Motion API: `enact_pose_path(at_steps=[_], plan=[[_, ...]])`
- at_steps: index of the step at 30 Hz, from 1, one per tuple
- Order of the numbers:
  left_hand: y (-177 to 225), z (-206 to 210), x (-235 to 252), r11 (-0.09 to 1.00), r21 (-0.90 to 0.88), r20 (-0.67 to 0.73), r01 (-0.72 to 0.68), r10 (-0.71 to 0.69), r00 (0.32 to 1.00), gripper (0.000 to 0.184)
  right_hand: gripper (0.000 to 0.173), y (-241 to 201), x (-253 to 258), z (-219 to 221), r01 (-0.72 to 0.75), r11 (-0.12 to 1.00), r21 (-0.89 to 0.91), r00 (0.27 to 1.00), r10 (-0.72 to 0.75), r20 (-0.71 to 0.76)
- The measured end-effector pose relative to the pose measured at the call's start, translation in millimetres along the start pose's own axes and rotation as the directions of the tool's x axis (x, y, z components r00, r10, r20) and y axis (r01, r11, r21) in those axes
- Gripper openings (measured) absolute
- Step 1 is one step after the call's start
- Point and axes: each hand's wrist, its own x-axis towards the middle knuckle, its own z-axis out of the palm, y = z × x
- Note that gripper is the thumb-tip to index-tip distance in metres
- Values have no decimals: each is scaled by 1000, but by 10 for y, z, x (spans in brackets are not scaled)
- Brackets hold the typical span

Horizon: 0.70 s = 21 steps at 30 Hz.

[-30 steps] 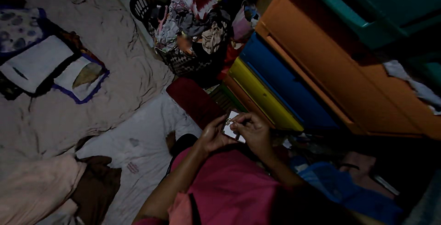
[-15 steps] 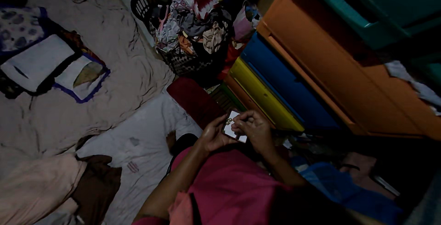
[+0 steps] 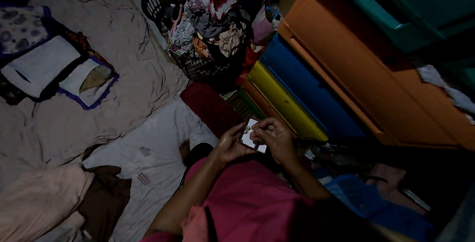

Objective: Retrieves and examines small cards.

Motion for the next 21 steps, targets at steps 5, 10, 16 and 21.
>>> enact_pose_path(at_steps=[5, 10, 16, 21], plan=[[1, 5, 5, 1000, 1, 3, -2, 2, 1000, 48, 15, 0, 8, -8, 13, 1000, 2, 1000, -13, 6], [0, -4, 9, 1000, 8, 23, -11, 11, 1000, 48, 15, -45, 23, -7, -76, 996, 53, 997, 75, 12], [0, 15, 7, 1000, 19, -2, -3, 3, 1000, 48, 23, -125, 34, -13, -198, 973, 119, 980, 196, 24], [7, 26, 18, 1000, 3, -6, 0, 0, 1000, 47, 20, -126, 29, 16, -148, 989, 4, 989, 148, -15]])
